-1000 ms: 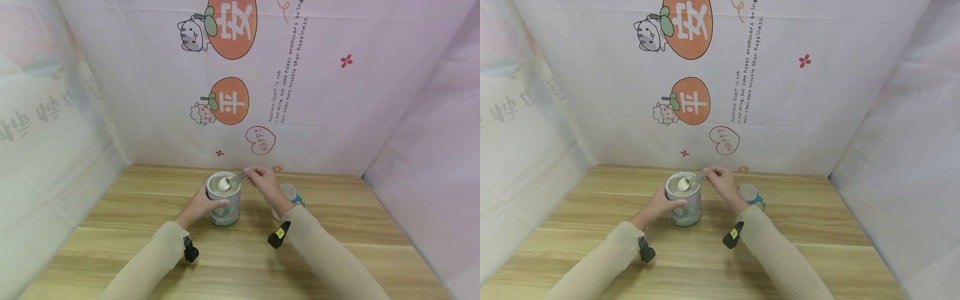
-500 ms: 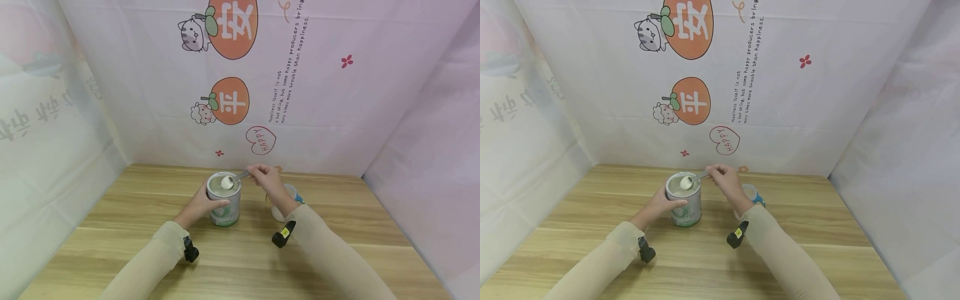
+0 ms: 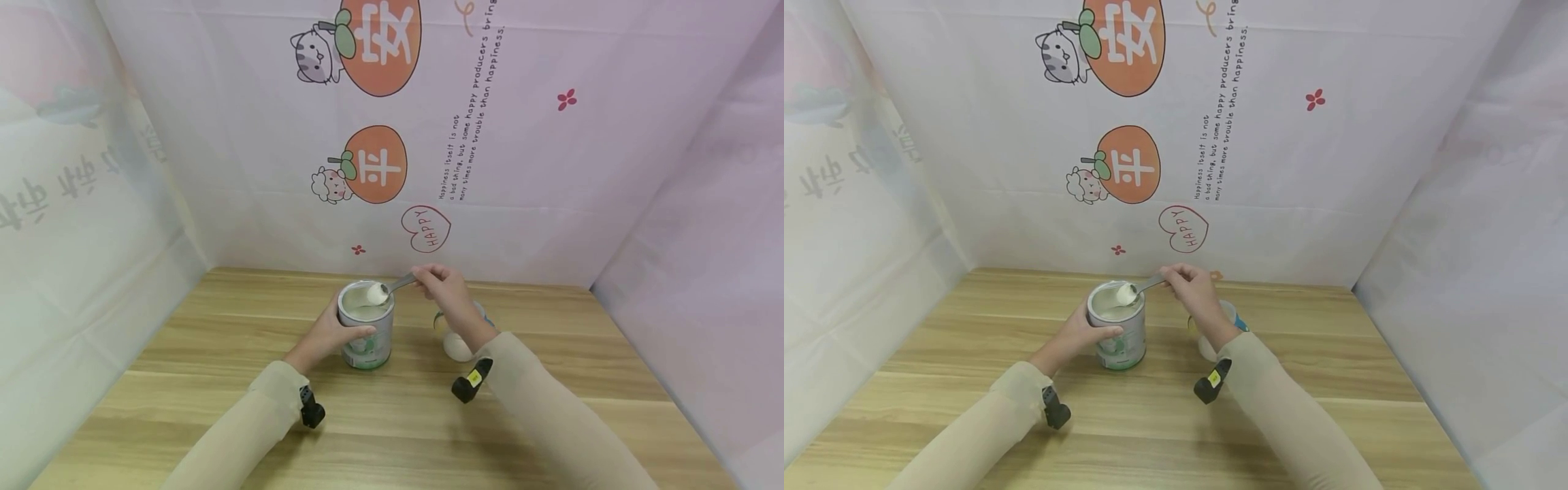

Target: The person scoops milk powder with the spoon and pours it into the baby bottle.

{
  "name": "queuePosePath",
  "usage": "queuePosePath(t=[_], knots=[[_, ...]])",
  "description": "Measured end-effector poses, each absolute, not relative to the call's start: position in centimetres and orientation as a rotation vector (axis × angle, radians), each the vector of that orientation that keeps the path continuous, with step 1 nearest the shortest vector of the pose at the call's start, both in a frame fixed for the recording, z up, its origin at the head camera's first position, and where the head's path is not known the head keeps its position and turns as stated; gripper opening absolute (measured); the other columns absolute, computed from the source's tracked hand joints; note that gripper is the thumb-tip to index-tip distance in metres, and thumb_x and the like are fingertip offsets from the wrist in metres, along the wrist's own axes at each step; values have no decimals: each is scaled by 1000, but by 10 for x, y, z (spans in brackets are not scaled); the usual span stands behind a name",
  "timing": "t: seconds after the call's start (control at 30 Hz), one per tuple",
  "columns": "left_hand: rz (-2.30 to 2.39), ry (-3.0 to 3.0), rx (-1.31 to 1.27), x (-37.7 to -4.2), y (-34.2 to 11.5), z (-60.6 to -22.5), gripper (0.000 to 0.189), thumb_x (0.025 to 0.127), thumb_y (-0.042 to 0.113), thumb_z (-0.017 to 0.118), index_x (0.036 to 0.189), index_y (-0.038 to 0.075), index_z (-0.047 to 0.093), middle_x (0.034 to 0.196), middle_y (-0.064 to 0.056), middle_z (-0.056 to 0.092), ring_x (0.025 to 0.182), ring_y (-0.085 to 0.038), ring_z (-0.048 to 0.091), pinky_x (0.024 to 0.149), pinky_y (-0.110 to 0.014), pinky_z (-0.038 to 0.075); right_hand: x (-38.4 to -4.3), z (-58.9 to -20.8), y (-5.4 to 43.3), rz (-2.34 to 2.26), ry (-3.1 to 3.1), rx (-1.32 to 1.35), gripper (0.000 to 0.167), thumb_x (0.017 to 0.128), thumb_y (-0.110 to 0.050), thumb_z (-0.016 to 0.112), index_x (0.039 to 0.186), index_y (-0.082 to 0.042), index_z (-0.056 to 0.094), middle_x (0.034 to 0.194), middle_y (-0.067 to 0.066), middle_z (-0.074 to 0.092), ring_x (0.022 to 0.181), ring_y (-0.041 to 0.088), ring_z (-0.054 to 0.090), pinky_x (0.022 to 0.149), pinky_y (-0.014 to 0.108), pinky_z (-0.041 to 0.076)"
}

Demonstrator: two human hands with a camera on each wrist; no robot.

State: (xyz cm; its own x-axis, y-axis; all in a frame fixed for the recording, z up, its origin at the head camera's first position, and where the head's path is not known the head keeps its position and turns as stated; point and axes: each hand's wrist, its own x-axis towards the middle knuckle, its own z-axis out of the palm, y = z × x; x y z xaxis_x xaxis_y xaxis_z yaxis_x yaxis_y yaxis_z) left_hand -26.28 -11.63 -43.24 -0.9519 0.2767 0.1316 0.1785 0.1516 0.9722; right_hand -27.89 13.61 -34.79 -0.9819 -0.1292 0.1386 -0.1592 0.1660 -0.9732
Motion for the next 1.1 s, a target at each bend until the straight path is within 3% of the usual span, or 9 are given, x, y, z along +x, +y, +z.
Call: queuePosePath(t=[0.47, 0.8, 1.1], knots=[[1967, 2285, 455, -264, -117, -433, 91, 79, 30, 88, 150, 35, 31, 140, -5, 49, 132, -35, 46, 105, -62, 36, -278, -337, 155, 2079, -2290, 269, 24, 101, -27, 62, 100, -3, 64, 91, 1, 62, 85, 14, 53, 82, 25, 50], [1970, 2275, 458, -261, -117, -430, 91, 80, 28, 88, 151, 36, 31, 140, -5, 49, 132, -32, 46, 106, -63, 35, -279, -336, 176, 2108, -2265, 213, 26, 102, -29, 61, 106, -3, 64, 95, 4, 63, 86, 12, 52, 83, 22, 50], [1965, 2297, 450, -260, -116, -429, 90, 80, 30, 88, 150, 35, 32, 140, -4, 50, 132, -33, 46, 106, -62, 35, -273, -338, 202, 2069, -2262, 245, 29, 102, -34, 60, 102, -5, 64, 88, -4, 59, 83, 12, 50, 83, 23, 50]])
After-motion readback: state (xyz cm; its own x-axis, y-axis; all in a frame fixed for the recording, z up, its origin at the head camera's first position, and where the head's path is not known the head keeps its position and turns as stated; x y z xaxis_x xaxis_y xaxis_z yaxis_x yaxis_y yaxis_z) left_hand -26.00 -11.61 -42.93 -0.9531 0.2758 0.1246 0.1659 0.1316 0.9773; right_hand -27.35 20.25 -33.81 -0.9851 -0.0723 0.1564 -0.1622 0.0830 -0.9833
